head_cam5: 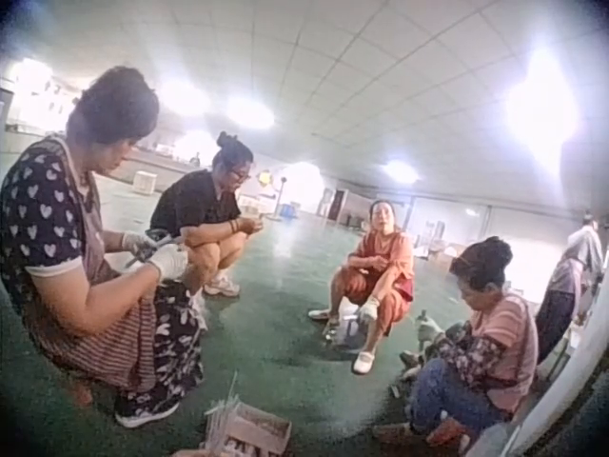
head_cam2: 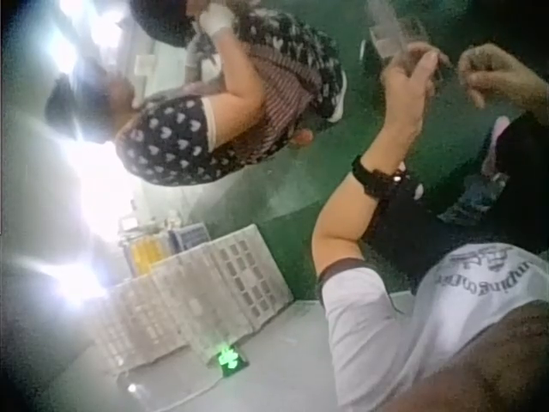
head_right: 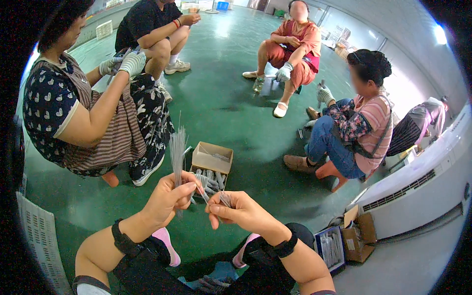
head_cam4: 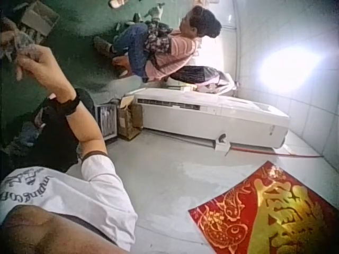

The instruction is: Assembling small wire-like components by threading them together or inserting them into a base.

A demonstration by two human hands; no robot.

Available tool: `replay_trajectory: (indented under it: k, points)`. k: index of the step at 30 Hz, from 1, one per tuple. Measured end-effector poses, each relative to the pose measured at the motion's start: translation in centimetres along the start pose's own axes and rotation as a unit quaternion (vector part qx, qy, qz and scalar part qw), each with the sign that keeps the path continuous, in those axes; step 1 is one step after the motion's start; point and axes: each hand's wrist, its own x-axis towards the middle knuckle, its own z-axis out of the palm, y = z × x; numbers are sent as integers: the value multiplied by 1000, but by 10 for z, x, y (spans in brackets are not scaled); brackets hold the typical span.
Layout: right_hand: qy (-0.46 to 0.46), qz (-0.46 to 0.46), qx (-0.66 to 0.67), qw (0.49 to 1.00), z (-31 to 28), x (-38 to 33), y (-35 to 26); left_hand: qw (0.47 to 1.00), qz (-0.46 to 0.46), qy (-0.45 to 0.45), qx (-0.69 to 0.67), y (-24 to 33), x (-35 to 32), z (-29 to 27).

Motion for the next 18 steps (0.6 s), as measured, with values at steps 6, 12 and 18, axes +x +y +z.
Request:
replay_trajectory:
  k: [6,12,18]
  points:
    - [-23,22,22,999,-2,-1,-1,997,-29,-27,-67,1,1,0]
    - [-8,27,38,999,0,2,0,997,-22,-25,-65,0,2,-7]
    - [-23,38,46,998,2,4,-2,1000,8,13,-9,-3,2,-7]
